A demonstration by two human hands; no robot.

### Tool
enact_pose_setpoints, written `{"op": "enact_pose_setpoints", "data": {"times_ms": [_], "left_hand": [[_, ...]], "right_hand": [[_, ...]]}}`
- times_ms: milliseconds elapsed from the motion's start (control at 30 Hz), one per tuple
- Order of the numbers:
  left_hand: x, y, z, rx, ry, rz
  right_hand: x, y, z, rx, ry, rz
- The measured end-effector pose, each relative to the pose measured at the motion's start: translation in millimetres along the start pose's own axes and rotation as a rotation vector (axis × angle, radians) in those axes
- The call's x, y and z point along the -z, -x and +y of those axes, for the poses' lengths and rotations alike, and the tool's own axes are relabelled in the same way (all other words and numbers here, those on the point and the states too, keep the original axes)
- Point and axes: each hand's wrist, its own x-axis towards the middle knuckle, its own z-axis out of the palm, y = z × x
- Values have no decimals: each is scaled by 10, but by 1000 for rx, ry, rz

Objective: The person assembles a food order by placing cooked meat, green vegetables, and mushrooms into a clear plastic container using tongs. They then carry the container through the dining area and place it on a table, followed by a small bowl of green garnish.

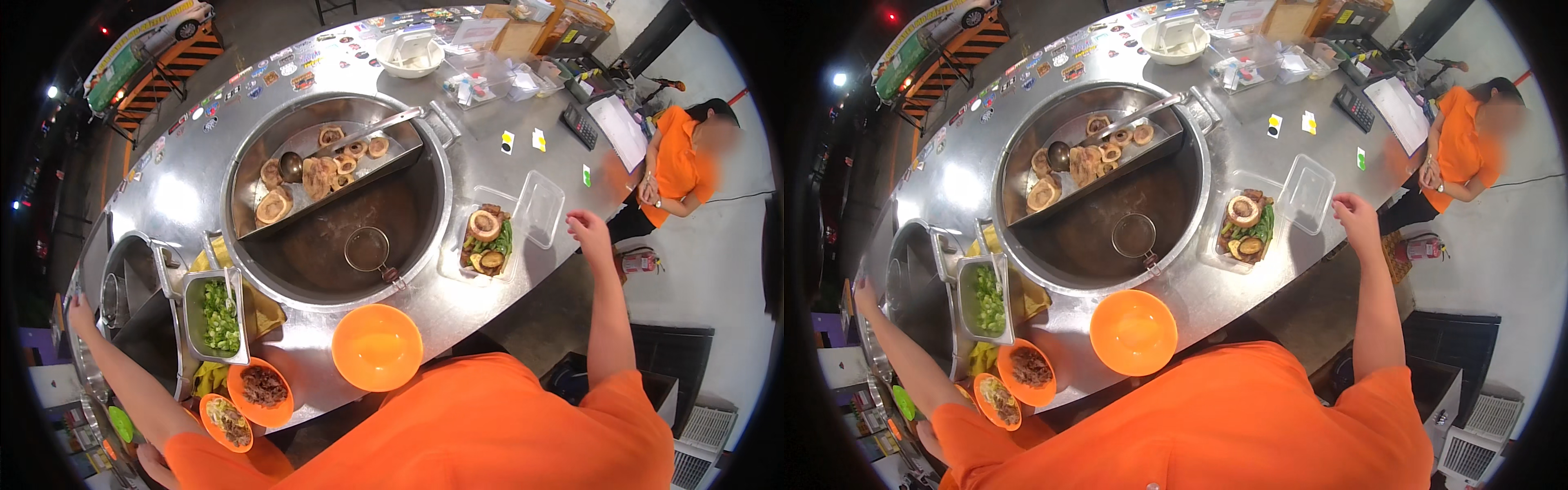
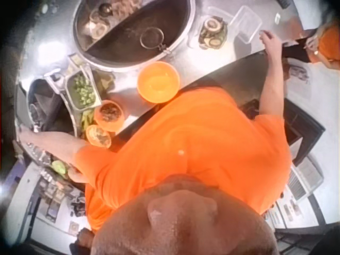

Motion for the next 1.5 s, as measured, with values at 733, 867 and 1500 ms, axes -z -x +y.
{"op": "enact_pose_setpoints", "data": {"times_ms": [733,867,1500], "left_hand": [[1834,7772,6732,33,1383,-1885],[1921,7816,6953,302,1443,-1844],[2772,7419,6192,35,1036,-1324]], "right_hand": [[388,-1518,941,148,-30,-183],[470,-1501,1016,190,58,-246],[724,-1131,-440,471,-290,-489]]}}
